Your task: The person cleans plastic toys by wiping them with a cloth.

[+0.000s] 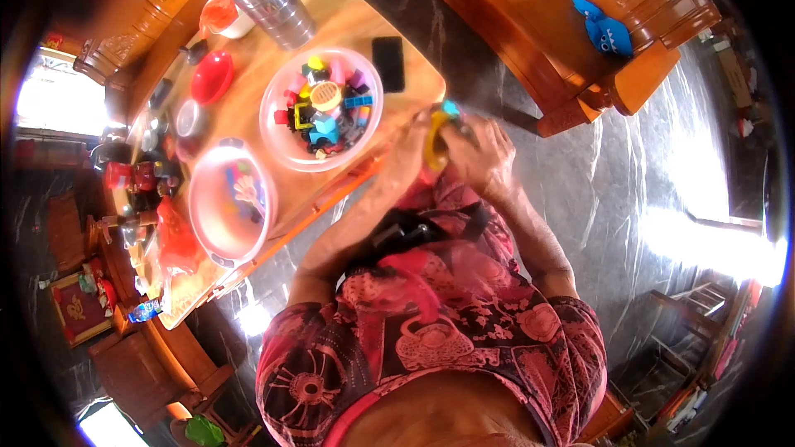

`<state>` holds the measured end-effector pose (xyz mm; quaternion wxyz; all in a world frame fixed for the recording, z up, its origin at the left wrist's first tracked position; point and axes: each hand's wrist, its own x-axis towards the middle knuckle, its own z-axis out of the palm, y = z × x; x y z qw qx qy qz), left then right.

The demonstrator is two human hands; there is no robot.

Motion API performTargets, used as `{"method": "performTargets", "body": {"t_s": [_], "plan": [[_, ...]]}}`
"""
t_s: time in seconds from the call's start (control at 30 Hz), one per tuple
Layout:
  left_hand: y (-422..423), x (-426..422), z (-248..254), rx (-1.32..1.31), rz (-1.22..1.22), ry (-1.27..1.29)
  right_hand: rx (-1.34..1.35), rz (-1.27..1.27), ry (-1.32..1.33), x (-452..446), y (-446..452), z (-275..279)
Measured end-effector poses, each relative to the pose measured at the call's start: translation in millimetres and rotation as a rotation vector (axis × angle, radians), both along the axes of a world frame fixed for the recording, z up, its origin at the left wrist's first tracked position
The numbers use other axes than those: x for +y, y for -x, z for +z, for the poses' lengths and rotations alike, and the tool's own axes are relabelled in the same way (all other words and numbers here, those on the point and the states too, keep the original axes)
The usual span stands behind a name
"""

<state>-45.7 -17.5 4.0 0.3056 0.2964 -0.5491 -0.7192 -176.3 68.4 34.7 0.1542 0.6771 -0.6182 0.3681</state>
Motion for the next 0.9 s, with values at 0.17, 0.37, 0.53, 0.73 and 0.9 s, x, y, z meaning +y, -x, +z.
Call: {"method": "performTargets", "body": {"t_s": [0.17,0.37,0.53,0.73,0.9], "plan": [[-8,-3,1,-0.117,-0.041,0.075,0.012,0.065,-0.16,-2,-4,-9],[-6,3,26,-0.041,-0.038,0.226,-0.521,0.177,-0.34,12,-15,1],[-5,10,41,-0.079,0.028,0.443,-1.401,0.228,-0.443,24,-19,2],[-36,-24,5,-0.159,0.078,-0.066,-2.328,0.474,-0.337,26,-16,-21],[-105,-43,46,0.229,0.454,-0.502,-2.466,0.439,-0.321,24,1,-52]]}}
